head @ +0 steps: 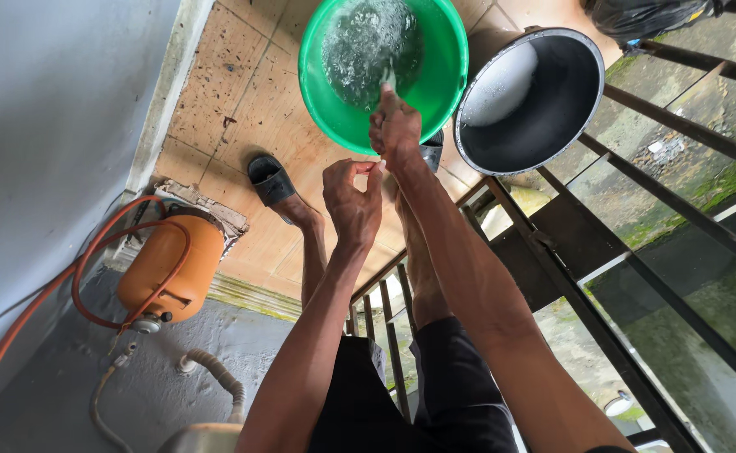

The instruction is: The person repeatedly wipes a metal window frame with a patterned cloth, dipping the cloth into a green bucket of water to rinse it between wipes. The person stands on a tiled floor and reaches upward to clean the frame.

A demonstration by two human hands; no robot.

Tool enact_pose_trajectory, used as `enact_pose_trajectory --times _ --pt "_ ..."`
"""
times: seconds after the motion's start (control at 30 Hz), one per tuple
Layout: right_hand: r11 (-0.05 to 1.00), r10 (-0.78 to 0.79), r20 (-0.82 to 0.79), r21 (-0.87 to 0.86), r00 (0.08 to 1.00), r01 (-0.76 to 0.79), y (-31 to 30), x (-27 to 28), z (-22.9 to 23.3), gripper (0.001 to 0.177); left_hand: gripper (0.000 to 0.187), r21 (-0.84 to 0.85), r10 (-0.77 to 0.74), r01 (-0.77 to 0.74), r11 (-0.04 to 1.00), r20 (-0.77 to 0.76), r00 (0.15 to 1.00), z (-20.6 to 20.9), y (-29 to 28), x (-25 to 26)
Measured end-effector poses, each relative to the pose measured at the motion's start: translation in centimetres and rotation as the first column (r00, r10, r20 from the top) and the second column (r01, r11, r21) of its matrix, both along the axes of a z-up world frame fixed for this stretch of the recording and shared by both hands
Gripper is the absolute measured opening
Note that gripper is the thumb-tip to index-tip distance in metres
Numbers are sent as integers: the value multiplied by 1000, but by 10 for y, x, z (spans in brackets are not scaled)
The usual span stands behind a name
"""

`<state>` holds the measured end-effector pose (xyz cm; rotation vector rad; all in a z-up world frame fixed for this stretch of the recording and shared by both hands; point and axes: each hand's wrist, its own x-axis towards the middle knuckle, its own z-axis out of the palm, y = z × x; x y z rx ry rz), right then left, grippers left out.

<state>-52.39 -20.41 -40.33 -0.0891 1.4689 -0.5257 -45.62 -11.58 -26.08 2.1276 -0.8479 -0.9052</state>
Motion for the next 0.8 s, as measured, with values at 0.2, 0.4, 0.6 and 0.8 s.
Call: enact_pose_trajectory --times 0.2,0.4,0.6,0.8 --pt "999 -10 -102 34 995 14 -1 3 18 34 13 5 8 -8 1000 1 1000 12 0 -2" --pt "999 47 -94 -3 994 -47 2 -2 38 36 14 26 13 -13 1000 -2 1000 19 7 -1" --pt "982 143 -21 -120 989 -145 5 -13 75 26 14 0 -15 15 1000 12 1000 30 17 3" --pt "940 304 187 -219 934 -262 25 -25 116 21 45 -26 42 -44 999 -68 997 31 32 3"
